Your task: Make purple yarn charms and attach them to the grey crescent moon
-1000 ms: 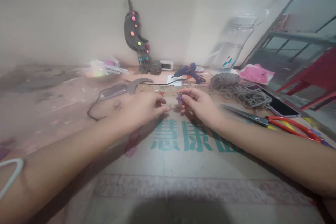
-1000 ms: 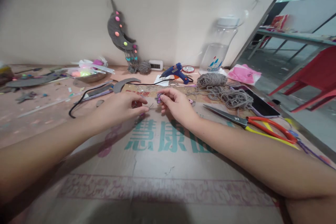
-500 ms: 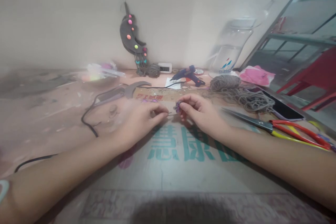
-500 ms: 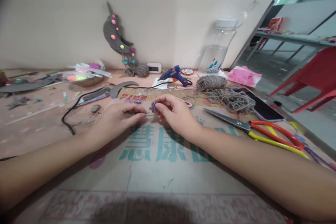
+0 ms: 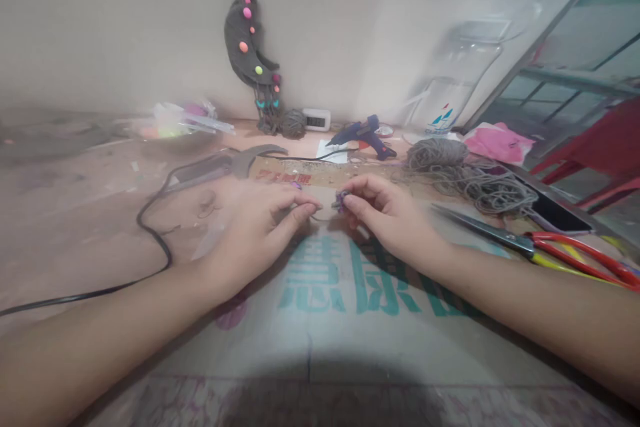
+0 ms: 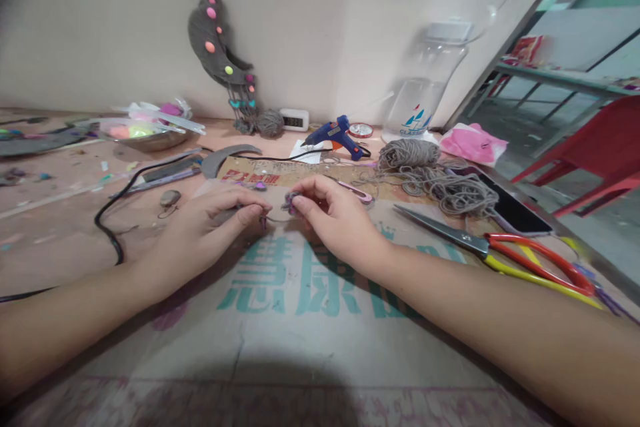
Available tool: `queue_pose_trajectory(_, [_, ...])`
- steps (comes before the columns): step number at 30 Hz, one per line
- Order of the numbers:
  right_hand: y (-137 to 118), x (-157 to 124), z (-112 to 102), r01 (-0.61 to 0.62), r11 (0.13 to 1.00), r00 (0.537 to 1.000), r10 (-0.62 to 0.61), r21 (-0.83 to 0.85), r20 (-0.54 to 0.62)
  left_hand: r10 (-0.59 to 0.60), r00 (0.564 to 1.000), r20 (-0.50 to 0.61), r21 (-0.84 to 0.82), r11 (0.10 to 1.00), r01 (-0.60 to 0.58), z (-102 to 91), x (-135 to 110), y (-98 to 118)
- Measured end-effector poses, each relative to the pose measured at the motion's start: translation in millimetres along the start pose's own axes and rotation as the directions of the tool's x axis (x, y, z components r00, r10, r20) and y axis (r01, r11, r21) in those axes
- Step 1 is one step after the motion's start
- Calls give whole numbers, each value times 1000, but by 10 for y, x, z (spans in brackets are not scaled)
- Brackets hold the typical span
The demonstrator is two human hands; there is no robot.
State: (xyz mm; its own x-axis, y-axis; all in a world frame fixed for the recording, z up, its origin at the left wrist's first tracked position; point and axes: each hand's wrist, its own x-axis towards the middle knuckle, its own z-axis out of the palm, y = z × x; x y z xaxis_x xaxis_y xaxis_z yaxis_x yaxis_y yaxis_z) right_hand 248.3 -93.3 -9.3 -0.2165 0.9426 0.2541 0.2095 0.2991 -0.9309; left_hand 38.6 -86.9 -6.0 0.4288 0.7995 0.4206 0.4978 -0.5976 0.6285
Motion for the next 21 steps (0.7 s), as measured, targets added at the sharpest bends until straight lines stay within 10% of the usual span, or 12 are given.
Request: queue_pose_trajectory(21, [16,-55,7,109,965,994,-111,-239,8,-48,995,93,-14,999,50,20,20,41])
